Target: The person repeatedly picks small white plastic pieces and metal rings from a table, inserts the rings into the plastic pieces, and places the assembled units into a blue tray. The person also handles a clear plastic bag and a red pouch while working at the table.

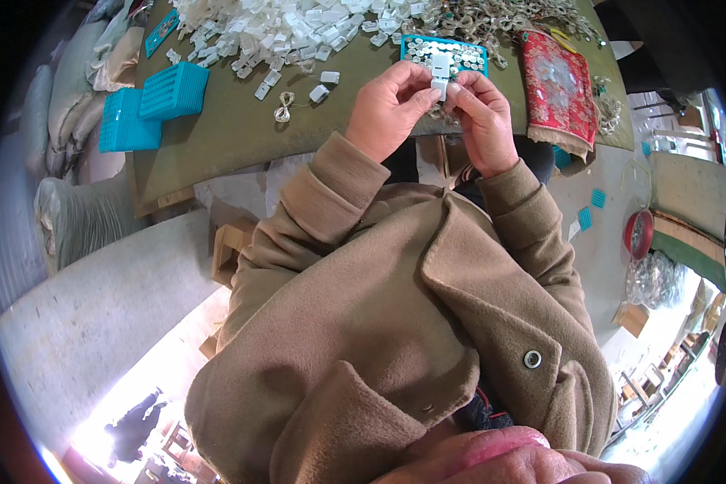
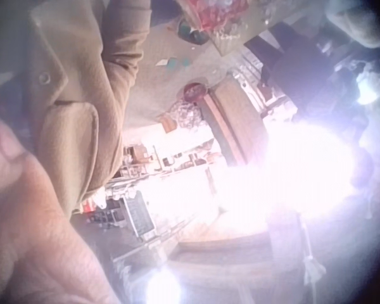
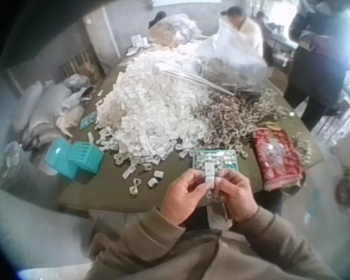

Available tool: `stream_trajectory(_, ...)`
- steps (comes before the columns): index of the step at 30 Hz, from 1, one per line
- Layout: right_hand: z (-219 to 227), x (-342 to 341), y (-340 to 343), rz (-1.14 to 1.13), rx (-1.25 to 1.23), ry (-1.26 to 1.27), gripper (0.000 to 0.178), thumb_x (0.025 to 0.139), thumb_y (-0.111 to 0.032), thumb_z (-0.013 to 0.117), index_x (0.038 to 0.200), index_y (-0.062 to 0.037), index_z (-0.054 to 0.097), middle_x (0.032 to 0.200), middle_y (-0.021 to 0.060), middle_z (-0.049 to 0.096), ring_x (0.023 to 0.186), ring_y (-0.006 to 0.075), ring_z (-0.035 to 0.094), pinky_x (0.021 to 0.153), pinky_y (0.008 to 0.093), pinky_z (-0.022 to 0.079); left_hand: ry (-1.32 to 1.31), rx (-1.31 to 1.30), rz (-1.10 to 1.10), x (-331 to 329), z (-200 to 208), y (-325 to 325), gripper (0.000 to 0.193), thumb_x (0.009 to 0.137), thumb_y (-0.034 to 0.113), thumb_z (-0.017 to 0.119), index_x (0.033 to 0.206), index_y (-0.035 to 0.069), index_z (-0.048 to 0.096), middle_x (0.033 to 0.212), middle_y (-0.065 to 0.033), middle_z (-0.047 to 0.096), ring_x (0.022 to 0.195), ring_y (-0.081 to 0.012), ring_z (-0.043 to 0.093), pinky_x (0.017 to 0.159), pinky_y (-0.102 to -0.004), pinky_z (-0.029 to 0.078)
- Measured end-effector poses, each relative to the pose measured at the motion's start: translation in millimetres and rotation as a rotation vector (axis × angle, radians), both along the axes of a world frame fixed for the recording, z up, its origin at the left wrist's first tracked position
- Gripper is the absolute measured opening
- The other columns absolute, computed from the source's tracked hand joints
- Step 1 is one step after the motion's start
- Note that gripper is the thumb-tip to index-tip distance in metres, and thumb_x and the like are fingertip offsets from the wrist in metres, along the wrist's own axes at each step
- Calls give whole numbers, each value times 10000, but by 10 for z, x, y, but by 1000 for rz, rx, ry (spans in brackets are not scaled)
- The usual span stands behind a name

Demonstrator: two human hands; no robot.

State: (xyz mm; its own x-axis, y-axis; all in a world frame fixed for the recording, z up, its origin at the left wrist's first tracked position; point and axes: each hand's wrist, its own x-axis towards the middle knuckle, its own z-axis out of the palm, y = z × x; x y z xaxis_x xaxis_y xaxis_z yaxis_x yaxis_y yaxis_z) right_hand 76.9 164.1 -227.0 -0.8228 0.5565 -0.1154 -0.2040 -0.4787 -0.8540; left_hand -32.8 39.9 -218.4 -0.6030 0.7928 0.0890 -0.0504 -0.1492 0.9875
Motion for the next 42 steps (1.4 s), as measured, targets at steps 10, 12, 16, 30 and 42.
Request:
stream_trajectory(10,109,-1,-32,96,-115,39,61,936,-87,621,962,-33,615,837,20,619,760,101,576,732,231,456,-456,87,4,-82,-120,-39,307,923,65,669,1216,-18,631,1012,-54,688,877,-109,651,775,-236,534)
stream_trajectory(12,126,0,-33,108,-154,23,65,941,-95,614,961,-34,618,834,23,618,767,106,577,740,234,459,-465,102,-34,-105,-150,-42,311,938,34,630,1245,-16,612,1069,-75,679,922,-130,655,834,-262,545)
stream_trajectory(16,140,1,-38,121,-100,-20,64,938,-90,615,963,-32,622,830,16,614,759,97,568,732,232,454,-405,105,-87,-113,-184,-47,318,949,16,606,1265,-14,599,1107,-96,674,958,-145,657,872,-282,553)
stream_trajectory(30,142,-97,-30,54,143,-104,65,893,-70,646,916,-10,655,824,-3,628,709,59,535,656,202,421,-203,44,152,59,-106,22,294,952,54,627,1242,17,655,1051,-56,698,833,-86,643,758,-236,566)
stream_trajectory(42,131,-227,-66,-31,349,-175,53,892,-44,646,911,5,639,799,-9,631,720,39,554,617,191,434,140,-69,187,59,-63,-1,290,951,61,631,1233,-1,653,965,-39,699,848,-68,613,783,-220,527)
